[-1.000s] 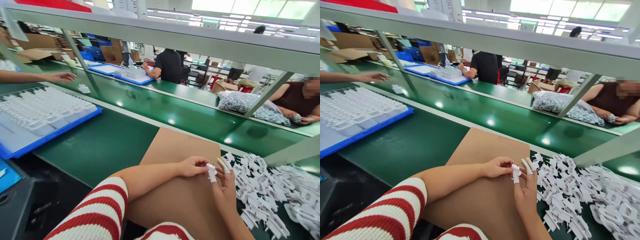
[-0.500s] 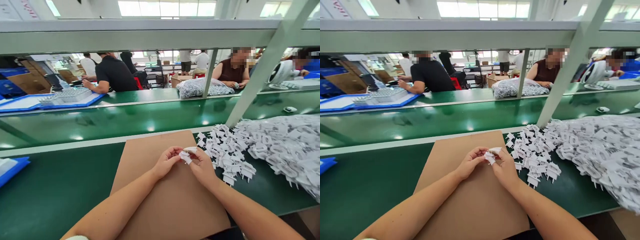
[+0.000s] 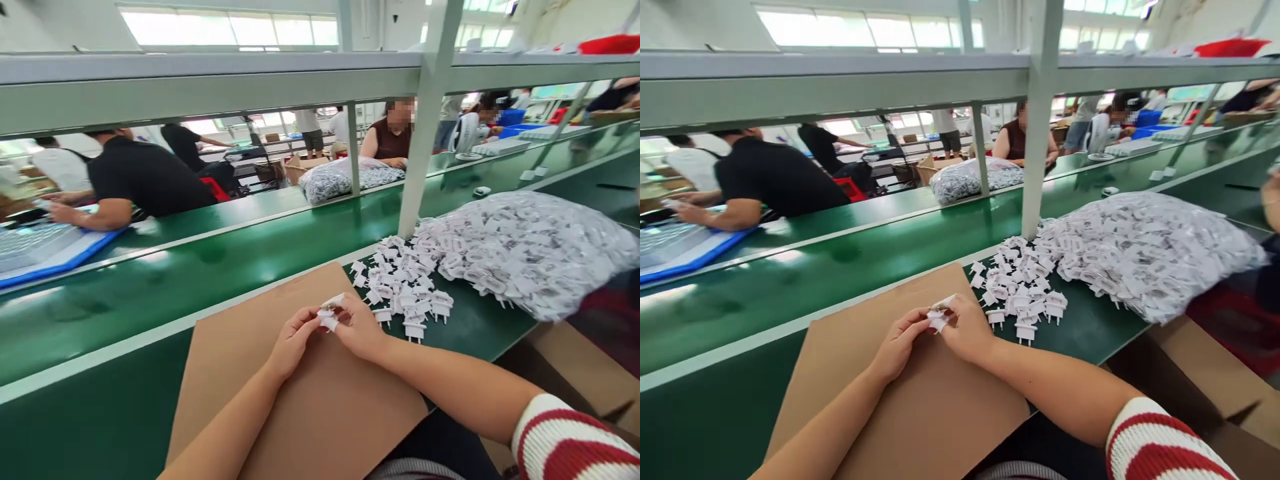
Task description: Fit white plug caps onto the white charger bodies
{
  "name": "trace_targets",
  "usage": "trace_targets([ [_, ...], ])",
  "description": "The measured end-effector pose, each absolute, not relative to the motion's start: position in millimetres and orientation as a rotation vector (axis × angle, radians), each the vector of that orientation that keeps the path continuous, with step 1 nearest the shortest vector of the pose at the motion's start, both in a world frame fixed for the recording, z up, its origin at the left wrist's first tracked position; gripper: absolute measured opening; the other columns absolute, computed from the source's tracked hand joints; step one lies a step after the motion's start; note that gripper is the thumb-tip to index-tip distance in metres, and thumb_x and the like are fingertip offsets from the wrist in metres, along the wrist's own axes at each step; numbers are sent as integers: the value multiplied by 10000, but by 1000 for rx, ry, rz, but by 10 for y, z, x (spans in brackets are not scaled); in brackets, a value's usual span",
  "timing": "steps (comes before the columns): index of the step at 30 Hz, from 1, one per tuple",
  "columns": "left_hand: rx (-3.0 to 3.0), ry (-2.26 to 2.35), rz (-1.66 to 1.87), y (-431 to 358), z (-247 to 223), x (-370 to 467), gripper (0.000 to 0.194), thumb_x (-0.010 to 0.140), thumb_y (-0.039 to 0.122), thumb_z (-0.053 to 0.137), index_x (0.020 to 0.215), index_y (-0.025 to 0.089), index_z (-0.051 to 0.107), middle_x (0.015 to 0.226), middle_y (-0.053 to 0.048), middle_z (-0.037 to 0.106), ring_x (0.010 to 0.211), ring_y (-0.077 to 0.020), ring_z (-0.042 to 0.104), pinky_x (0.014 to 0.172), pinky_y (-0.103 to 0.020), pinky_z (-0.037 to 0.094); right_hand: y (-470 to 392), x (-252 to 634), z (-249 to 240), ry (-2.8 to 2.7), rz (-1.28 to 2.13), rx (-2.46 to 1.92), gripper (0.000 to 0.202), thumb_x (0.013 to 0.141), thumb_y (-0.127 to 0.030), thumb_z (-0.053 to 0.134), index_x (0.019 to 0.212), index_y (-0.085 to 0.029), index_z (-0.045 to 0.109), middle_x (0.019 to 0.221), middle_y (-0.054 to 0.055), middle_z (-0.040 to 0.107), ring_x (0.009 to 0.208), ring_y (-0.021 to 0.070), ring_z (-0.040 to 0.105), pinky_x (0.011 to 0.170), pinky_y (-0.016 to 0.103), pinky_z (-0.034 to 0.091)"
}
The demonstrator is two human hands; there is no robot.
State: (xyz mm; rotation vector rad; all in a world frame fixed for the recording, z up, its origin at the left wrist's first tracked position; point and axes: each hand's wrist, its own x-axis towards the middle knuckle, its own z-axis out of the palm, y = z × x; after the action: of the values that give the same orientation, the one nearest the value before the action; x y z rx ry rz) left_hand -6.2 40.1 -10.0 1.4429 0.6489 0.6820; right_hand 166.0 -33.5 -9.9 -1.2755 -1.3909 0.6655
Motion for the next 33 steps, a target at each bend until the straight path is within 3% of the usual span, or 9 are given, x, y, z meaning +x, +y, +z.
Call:
trace_targets([
  [8,1305,694,688,502,-158,-115,399,963,445,606,1265,190,653,1086,-75,698,927,-219,609,915,-340,488,-234,1627,-114,-1078,846,-1165,227,811,-296,785,1024,-221,762,1073,38,651,940,184,725,870,337,618],
  [14,1380,728,664,504,-117,-114,315,934,482,701,1076,201,701,959,-46,687,927,-206,598,915,-304,466,-204,1607,-137,-986,897,-1101,354,729,-388,889,1024,-232,770,1107,41,683,981,216,749,922,367,624],
  [22,1421,772,721,443,-90,-76,389,850,560,785,981,205,694,914,-24,691,887,-193,612,875,-281,478,-252,1592,-116,-975,949,-1111,400,731,-464,882,1024,-224,755,1111,48,712,956,208,757,902,358,633],
  [33,1674,914,813,373,-21,-59,343,875,537,700,894,194,691,790,-21,682,767,-194,609,754,-284,493,-265,1594,-133,-986,1002,-1225,400,760,-500,853,1031,-228,740,1022,65,789,934,238,771,916,426,632],
])
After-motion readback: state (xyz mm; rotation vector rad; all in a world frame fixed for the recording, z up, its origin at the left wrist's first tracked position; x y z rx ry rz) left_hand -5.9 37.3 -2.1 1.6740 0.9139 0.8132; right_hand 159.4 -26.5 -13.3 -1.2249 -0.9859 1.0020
